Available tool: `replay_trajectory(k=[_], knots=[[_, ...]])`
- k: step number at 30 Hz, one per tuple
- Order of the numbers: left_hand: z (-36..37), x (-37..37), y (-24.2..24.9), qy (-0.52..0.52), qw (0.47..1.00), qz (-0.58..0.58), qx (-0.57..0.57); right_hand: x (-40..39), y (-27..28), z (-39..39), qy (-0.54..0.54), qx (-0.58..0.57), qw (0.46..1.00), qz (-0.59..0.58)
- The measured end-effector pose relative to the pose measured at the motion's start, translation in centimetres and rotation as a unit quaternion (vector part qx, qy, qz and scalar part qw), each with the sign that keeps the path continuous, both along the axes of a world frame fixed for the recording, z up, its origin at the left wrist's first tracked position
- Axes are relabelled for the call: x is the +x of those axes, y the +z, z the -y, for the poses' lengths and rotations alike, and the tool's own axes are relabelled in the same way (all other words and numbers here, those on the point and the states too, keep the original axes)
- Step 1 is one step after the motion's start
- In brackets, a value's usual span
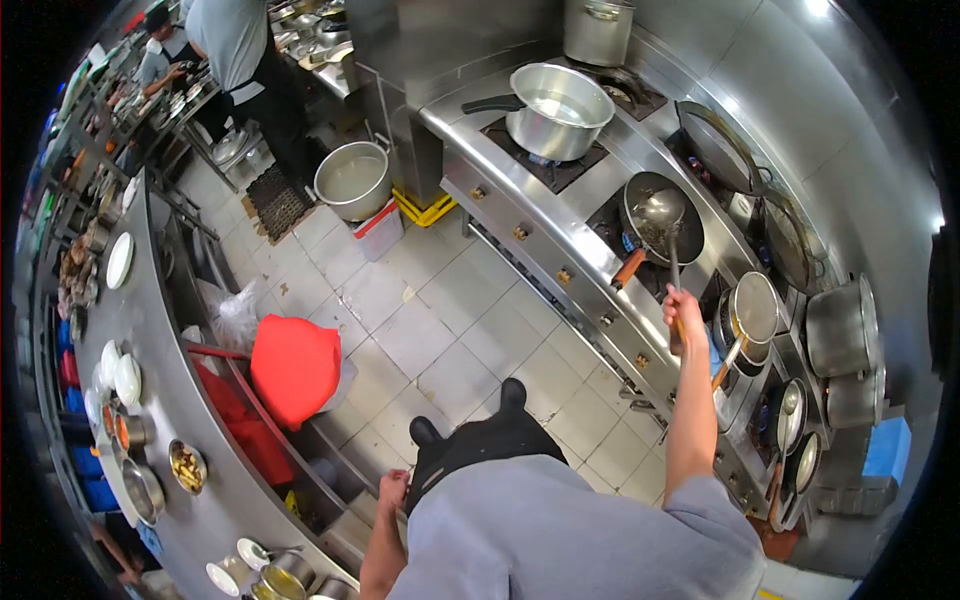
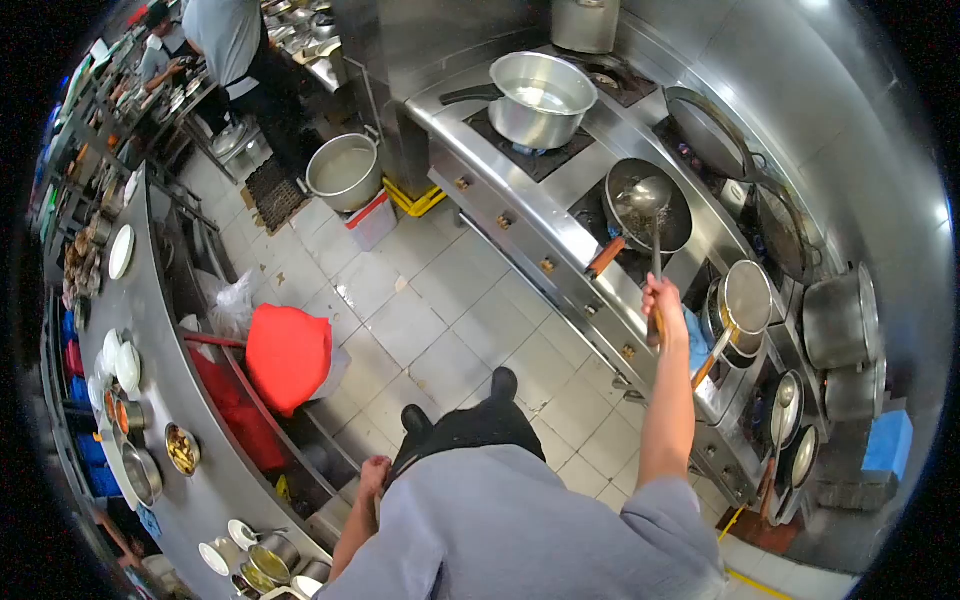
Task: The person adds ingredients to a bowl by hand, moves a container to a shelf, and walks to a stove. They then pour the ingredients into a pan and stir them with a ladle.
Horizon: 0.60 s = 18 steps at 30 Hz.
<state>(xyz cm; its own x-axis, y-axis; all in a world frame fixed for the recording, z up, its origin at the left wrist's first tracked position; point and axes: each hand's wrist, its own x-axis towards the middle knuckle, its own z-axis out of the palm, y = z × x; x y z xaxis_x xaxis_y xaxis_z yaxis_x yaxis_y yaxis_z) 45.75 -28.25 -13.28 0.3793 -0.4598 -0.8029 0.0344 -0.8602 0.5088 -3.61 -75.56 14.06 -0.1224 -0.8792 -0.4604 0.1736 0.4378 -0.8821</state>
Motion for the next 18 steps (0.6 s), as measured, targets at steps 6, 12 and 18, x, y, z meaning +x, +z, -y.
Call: replay_trajectory(k=[6, 12, 18], knots=[[-1.1, 7.4, 3.7, 0.124, 0.98, 0.02, -0.153, -1.2, -5.4, 0.8, -0.018, -0.014, 0.981, -0.19], [-2.7, 11.9, 10.5, 0.206, 0.955, 0.047, -0.207, -3.3, -8.6, 3.0, 0.047, 0.002, 0.995, -0.083], [-4.1, 14.3, 15.2, 0.333, 0.884, 0.028, -0.328, 0.2, -8.8, 5.8, 0.051, 0.045, 0.994, -0.08]])
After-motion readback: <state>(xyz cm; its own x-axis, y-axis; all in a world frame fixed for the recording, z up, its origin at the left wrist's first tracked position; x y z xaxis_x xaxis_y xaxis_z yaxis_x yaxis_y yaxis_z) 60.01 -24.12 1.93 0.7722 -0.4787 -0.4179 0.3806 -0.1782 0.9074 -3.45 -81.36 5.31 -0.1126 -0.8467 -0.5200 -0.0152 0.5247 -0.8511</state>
